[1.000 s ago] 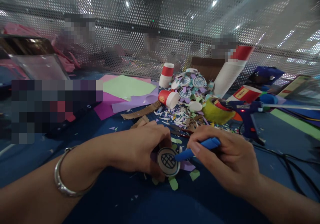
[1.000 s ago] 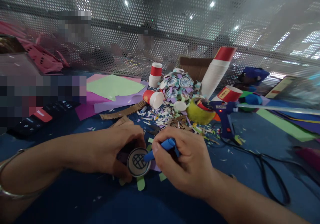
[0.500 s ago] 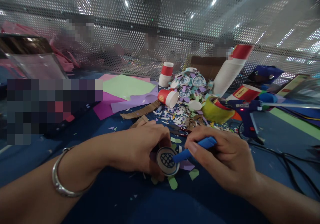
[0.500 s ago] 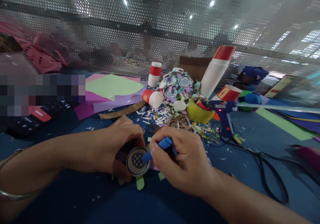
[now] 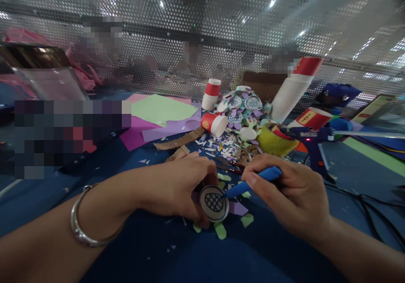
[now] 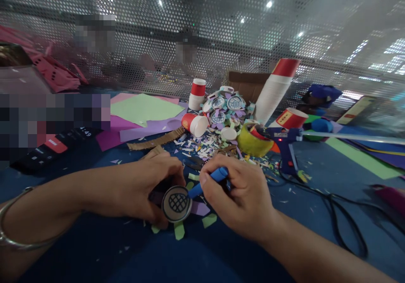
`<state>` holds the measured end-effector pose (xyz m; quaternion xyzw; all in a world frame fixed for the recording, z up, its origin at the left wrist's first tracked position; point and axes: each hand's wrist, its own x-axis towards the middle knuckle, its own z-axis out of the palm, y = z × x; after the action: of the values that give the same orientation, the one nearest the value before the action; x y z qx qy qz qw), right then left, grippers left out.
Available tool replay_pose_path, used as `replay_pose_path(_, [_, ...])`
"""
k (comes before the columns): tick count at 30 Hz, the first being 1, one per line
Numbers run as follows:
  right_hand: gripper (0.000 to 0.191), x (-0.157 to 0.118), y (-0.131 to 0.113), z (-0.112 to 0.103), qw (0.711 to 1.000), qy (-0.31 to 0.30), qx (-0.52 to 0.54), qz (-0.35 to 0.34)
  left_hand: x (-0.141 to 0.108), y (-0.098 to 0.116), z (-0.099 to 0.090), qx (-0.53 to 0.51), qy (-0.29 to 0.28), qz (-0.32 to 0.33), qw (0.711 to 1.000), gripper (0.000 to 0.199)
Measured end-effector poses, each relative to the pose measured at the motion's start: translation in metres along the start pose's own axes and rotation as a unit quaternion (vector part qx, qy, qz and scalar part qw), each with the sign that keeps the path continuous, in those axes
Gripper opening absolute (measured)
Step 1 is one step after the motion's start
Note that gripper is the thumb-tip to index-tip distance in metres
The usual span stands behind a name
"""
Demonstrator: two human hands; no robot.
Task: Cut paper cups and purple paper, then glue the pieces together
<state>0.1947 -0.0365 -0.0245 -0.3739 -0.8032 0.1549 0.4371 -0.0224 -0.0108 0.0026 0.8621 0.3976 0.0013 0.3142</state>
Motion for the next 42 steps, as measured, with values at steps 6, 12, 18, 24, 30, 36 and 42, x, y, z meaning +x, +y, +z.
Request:
replay_pose_path(6, [0.012, -0.002, 0.000, 0.001, 1.000, 0.020, -0.001, -0.019, 0.000, 0.002, -0.001, 0.001, -0.008, -0.002, 1.000, 0.049])
replay_pose_path(12, [0.010, -0.002, -0.003, 0.002, 0.998, 0.013, -0.008, -0.053, 0.000, 0.001, 0.000, 0.002, 0.001, 0.002, 1.000, 0.049])
replay_pose_path(18, [0.009, -0.002, -0.004, 0.003, 0.997, 0.003, -0.024, -0.067, -0.001, 0.002, -0.002, 0.010, 0.003, 0.002, 1.000, 0.047])
replay_pose_path(24, [0.009, 0.000, -0.006, 0.003, 0.997, -0.009, -0.019, -0.074, -0.001, 0.001, -0.002, 0.007, 0.003, 0.018, 1.000, 0.046])
replay_pose_path(30, [0.010, 0.002, -0.007, 0.007, 0.996, -0.014, -0.014, -0.087, 0.000, 0.001, -0.002, 0.022, 0.008, 0.019, 1.000, 0.046])
replay_pose_path(36, [0.013, 0.003, -0.007, 0.010, 0.995, -0.008, -0.013, -0.103, -0.001, 0.001, -0.002, 0.008, 0.010, 0.022, 1.000, 0.047])
replay_pose_path(42, [0.011, 0.001, -0.008, 0.006, 0.995, -0.018, -0.007, -0.099, -0.001, 0.002, -0.002, 0.017, -0.001, 0.017, 1.000, 0.046])
